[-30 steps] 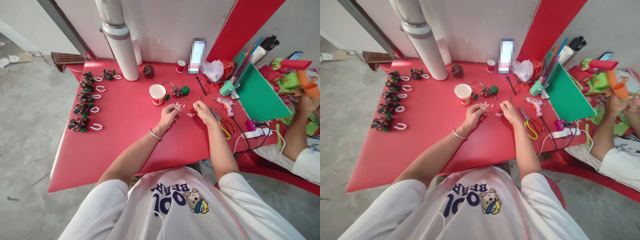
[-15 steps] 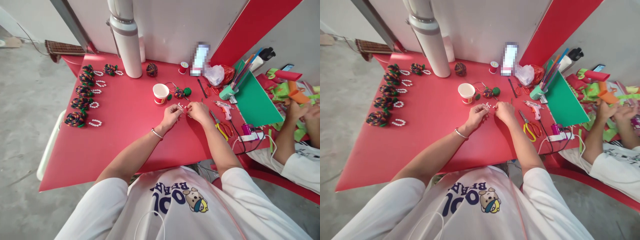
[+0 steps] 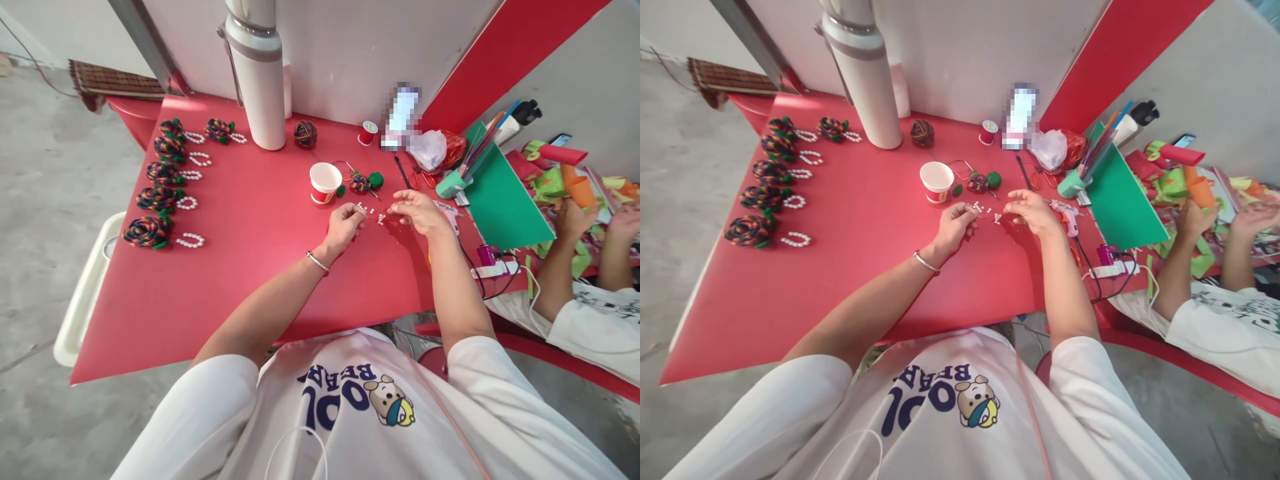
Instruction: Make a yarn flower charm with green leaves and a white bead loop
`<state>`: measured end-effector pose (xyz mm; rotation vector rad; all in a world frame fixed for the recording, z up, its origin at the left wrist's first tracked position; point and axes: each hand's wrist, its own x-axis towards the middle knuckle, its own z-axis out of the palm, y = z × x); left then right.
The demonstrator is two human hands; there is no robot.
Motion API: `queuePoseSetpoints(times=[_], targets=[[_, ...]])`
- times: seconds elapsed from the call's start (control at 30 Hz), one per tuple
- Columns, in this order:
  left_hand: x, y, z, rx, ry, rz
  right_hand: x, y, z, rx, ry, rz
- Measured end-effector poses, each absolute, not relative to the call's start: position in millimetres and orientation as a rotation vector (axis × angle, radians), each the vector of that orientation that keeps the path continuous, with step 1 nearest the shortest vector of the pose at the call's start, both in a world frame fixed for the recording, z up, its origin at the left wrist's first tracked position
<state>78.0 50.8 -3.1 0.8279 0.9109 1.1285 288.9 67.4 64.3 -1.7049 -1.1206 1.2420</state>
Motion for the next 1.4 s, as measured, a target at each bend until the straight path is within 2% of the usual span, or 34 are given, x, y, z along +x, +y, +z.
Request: queuePoseSetpoints(times=[0.17, 0.53, 1.07, 1.4], targets=[[75.9, 52.9, -0.8, 0.698, 0.928, 1.192, 285.3, 62.1, 61.7, -1.498, -0.838, 1.333], [63.5, 61.4, 2.4, 0.499, 0.798, 1.197, 287.8, 62.7, 25.2, -1.281, -0.721, 1.332], [81.6, 55.0, -14.3, 1.265, 0.672, 1.164, 265.7, 43.8, 26.8, -1.041, -0.773, 1.591], [72.3, 57.6, -8.3, 1.107, 0.637, 0.966, 268.2, 47.2, 19.7, -1.102, -0.763, 1.406]])
